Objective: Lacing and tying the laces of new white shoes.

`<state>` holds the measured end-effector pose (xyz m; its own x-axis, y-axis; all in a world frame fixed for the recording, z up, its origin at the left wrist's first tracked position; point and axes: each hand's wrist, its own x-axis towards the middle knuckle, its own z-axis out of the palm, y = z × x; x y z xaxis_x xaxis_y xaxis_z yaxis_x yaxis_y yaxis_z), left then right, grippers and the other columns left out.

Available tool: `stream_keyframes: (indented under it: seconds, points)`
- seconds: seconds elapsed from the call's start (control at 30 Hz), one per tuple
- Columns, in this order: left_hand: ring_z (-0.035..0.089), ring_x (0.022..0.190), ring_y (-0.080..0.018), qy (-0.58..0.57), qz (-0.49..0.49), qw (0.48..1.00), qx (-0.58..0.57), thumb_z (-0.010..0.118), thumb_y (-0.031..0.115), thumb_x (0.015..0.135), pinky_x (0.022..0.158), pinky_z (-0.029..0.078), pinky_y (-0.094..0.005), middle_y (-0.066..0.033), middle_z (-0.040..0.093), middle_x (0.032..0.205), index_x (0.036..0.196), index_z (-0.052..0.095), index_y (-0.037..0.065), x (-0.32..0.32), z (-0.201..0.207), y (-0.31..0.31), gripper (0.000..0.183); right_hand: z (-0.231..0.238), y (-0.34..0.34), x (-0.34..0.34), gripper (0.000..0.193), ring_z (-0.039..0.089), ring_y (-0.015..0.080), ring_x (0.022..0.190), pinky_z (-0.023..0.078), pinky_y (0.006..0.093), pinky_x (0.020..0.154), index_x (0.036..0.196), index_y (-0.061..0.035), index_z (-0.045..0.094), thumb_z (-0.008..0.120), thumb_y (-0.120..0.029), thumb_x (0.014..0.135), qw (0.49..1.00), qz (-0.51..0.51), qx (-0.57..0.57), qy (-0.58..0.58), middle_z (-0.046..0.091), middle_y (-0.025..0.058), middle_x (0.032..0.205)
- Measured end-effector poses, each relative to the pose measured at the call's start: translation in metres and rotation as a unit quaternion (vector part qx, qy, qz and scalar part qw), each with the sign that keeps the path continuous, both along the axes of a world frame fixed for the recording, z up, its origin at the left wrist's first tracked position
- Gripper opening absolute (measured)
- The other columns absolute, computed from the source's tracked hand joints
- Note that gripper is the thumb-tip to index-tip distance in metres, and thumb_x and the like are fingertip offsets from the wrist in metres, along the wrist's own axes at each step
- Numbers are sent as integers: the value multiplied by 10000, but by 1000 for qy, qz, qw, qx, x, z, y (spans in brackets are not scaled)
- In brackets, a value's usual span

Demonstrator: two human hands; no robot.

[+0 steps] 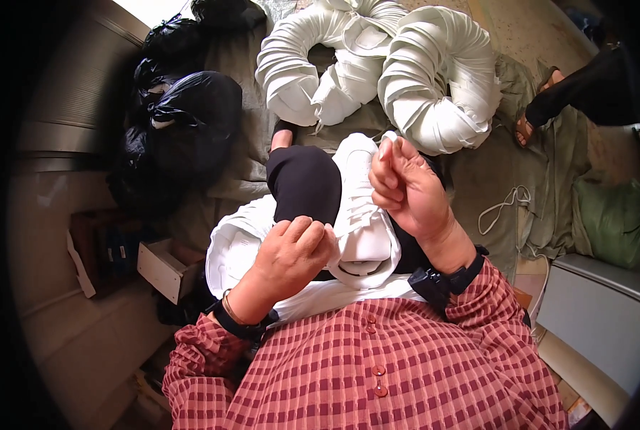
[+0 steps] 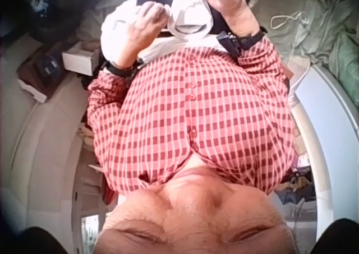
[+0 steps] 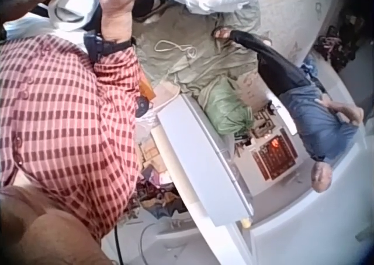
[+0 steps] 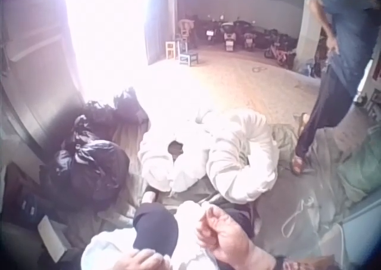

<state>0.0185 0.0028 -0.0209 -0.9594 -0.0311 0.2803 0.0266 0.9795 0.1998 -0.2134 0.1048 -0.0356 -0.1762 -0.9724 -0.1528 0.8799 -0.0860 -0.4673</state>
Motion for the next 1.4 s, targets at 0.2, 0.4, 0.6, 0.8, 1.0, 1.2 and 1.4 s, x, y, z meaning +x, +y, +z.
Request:
stream_keyframes:
  seconds: [0.2,0.4,0.6,0.8,1.0,1.2,1.4]
  points:
    - [608,909,-221,-16,-11,999,32,665,115,787,703,465,-345,-59,568,993,1114,670,20,3,-1,-1,340,51,49,18,238,624,168,841,487,314,817,941,-19,657,553,-204,1050,815,249,-54,520,639,-12,857]
    - [591,834,-201,46,14,998,-35,671,111,780,659,444,-335,-42,547,913,1140,673,29,-4,-5,1,369,6,37,-47,207,285,66,516,251,231,472,1017,-96,557,471,-269,1089,997,-36,9,61,356,-36,642]
    - [639,708,-214,-29,104,990,92,675,18,802,602,499,-319,-46,620,761,1142,698,23,8,-1,14,341,10,73,-30,246,282,78,515,268,234,460,980,-91,515,440,-291,1099,999,-42,11,13,343,-21,640]
    - [645,1205,-222,70,224,654,719,570,14,1017,1087,452,-323,-133,675,1277,1338,602,-12,-13,-5,26,324,17,120,-68,209,291,77,517,259,230,458,1002,-99,528,438,-258,1103,977,-205,51,-24,328,-27,650]
    - [677,1147,-232,139,199,334,911,620,146,1021,1038,517,-380,-102,728,1117,1186,652,30,-13,-21,9,204,34,103,-127,228,270,84,511,252,240,461,1037,-53,579,429,-213,1101,967,-256,8,-13,338,-16,656]
    - [711,1022,-218,121,273,312,902,626,166,1022,977,539,-384,-52,720,924,1156,633,51,12,-16,11,177,63,86,-144,199,276,76,505,241,242,461,1036,-51,580,445,-186,1091,962,-266,1,53,346,-25,642]
    - [705,1031,-215,166,333,316,873,682,76,966,921,577,-319,-103,716,980,1171,641,14,55,-26,-35,218,20,144,-153,197,295,78,488,251,238,439,1018,-63,560,432,-191,1095,953,-284,91,55,378,-27,655]
